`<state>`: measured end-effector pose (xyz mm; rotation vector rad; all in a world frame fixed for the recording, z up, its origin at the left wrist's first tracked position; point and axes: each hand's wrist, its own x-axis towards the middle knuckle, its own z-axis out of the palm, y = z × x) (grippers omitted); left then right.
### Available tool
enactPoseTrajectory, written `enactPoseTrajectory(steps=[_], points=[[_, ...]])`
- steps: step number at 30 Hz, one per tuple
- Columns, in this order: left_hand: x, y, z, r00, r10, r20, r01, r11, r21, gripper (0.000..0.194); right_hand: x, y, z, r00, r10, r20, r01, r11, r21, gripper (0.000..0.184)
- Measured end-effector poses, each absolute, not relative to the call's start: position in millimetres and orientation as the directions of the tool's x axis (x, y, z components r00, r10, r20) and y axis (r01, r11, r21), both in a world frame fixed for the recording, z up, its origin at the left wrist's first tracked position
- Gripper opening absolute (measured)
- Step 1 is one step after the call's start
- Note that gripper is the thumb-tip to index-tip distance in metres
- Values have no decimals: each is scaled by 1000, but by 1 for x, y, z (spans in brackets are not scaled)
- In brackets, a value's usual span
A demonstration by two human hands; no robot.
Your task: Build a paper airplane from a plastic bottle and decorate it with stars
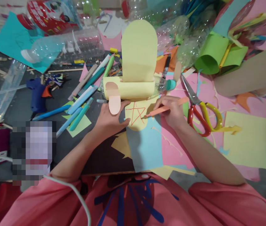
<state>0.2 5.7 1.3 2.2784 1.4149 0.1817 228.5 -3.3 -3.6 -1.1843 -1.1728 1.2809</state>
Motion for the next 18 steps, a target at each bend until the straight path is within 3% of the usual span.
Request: enactPoseTrajectory(steps=[4,8,18], points=[[1,8,8,475,860,-189,818,-352,454,55,223,-6,-2,44,998,40,15,39,-999,35],[1,8,11,474,857,-205,817,-340,465,56,214,-11,2,-81,992,101,151,112,-982,27],[2,7,14,475,852,-220,816,-333,472,57,205,-17,-6,-170,985,11,174,41,-984,17]])
